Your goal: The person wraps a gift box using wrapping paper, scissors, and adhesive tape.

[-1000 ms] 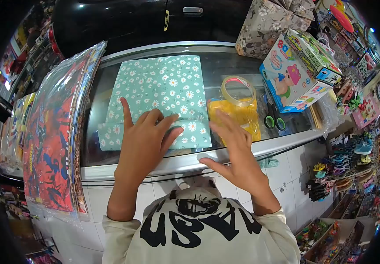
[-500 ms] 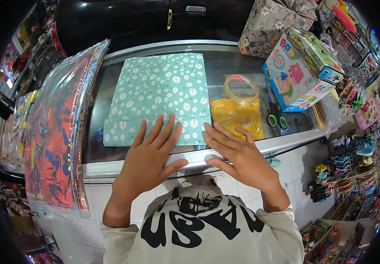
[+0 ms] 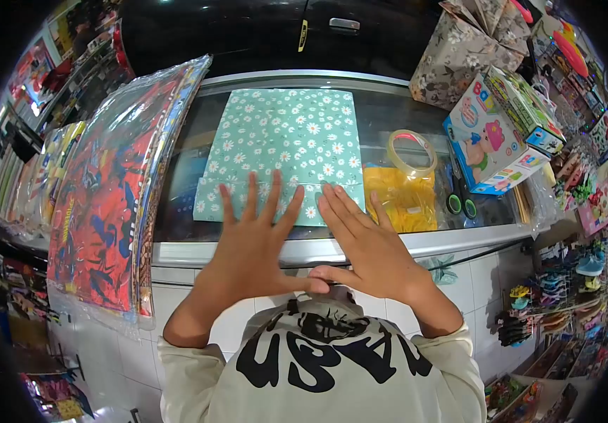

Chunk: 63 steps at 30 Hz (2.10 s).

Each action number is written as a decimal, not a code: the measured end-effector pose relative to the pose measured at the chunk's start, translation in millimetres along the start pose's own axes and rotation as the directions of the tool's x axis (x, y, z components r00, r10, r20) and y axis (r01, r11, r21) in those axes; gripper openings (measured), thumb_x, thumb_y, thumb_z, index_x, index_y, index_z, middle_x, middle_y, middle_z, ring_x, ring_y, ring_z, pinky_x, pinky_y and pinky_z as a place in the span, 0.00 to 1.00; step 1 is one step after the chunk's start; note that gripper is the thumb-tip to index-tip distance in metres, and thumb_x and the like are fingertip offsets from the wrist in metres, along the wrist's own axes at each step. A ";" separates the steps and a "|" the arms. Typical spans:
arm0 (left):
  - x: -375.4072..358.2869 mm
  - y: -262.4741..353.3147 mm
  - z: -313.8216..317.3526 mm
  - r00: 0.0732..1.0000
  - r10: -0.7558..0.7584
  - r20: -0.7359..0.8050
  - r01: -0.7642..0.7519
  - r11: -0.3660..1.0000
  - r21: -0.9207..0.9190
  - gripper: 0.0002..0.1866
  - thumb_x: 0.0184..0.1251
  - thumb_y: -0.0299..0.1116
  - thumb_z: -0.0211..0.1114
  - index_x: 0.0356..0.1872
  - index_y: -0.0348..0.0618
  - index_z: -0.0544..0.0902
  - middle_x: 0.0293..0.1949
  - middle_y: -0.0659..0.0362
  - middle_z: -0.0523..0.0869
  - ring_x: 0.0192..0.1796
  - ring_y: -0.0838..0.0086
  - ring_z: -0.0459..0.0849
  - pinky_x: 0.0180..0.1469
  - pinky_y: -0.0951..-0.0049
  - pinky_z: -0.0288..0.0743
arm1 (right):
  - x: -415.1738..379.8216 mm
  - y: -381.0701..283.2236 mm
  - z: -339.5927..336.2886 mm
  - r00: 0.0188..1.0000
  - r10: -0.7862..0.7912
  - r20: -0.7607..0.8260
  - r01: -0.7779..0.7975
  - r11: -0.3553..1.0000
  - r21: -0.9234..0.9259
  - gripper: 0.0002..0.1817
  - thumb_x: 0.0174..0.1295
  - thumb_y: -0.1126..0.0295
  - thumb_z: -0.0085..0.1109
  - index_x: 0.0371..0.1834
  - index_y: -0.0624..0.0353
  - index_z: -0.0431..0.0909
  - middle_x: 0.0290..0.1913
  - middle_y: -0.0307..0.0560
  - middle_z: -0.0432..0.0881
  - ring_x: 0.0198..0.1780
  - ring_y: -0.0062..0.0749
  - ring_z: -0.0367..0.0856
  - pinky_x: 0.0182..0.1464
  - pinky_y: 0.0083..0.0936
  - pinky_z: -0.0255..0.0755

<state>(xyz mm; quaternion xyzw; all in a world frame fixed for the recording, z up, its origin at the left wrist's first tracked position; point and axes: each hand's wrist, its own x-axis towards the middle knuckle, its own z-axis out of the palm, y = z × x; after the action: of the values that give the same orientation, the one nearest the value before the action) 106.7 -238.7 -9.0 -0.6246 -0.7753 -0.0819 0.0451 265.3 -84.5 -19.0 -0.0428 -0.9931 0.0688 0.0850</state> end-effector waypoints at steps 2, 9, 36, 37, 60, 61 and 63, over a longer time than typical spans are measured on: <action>-8.2 -16.3 -4.3 0.992 -0.128 0.022 0.126 0.989 0.082 0.67 0.40 0.79 0.65 0.76 0.41 0.55 0.74 0.30 0.48 0.76 0.29 0.42 0.75 0.39 0.39 | 0.5 -0.5 -0.2 1.000 0.002 0.006 -0.002 1.000 0.002 0.52 0.62 0.35 0.50 0.76 0.68 0.51 0.79 0.59 0.49 0.80 0.44 0.45 0.75 0.61 0.39; -18.4 -51.4 3.5 0.998 -0.042 -0.050 0.029 0.969 -0.246 0.62 0.47 0.75 0.64 0.77 0.44 0.54 0.76 0.32 0.45 0.77 0.35 0.40 0.76 0.41 0.37 | 2.7 2.7 -4.9 0.997 0.025 0.074 -0.027 0.999 0.025 0.55 0.61 0.31 0.49 0.77 0.64 0.47 0.80 0.58 0.47 0.81 0.45 0.42 0.76 0.59 0.34; -3.3 -20.7 3.9 0.981 -0.172 -0.083 0.174 0.985 0.016 0.50 0.55 0.76 0.55 0.74 0.55 0.65 0.73 0.31 0.55 0.76 0.38 0.52 0.73 0.33 0.27 | 18.2 11.3 -1.9 0.993 0.114 0.021 -0.114 0.993 -0.021 0.55 0.59 0.27 0.46 0.77 0.62 0.51 0.79 0.57 0.49 0.81 0.49 0.42 0.71 0.71 0.36; -3.6 -21.4 3.8 0.980 -0.177 -0.088 0.180 0.983 0.022 0.48 0.56 0.76 0.54 0.74 0.58 0.65 0.73 0.31 0.55 0.77 0.39 0.52 0.72 0.34 0.25 | 18.4 11.9 -1.9 0.994 0.111 0.021 -0.111 0.994 -0.017 0.55 0.59 0.27 0.46 0.77 0.62 0.51 0.79 0.57 0.49 0.81 0.49 0.42 0.71 0.71 0.36; -18.1 -39.0 -2.8 0.966 -0.240 -0.096 0.245 0.969 0.045 0.47 0.57 0.75 0.55 0.73 0.57 0.67 0.69 0.30 0.62 0.75 0.50 0.60 0.61 0.46 0.53 | 17.7 17.5 -3.8 0.990 0.110 0.088 -0.118 0.990 0.081 0.53 0.62 0.28 0.42 0.77 0.63 0.50 0.79 0.58 0.48 0.81 0.49 0.39 0.73 0.68 0.30; -19.8 -39.0 -6.6 0.970 -0.232 -0.069 0.236 0.970 0.051 0.46 0.58 0.74 0.55 0.73 0.56 0.67 0.70 0.30 0.62 0.75 0.50 0.60 0.61 0.46 0.53 | 18.5 20.5 -5.5 0.990 0.106 0.093 -0.111 0.993 0.048 0.53 0.63 0.28 0.41 0.78 0.63 0.50 0.79 0.58 0.47 0.81 0.49 0.39 0.73 0.68 0.29; -20.7 -37.0 -17.2 0.970 -0.242 -0.004 0.242 0.970 0.031 0.45 0.60 0.73 0.55 0.72 0.53 0.68 0.70 0.32 0.62 0.75 0.49 0.60 0.62 0.47 0.53 | 25.3 27.4 -11.4 0.990 0.099 0.100 -0.097 0.995 -0.025 0.53 0.63 0.28 0.40 0.78 0.63 0.50 0.79 0.59 0.46 0.81 0.50 0.38 0.73 0.68 0.28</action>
<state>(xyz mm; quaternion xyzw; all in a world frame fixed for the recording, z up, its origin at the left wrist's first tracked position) 74.4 -269.3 1.7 -0.5248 -0.8468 -0.0747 0.0446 244.5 -53.6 -7.6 -0.0889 -0.9935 0.0649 0.0307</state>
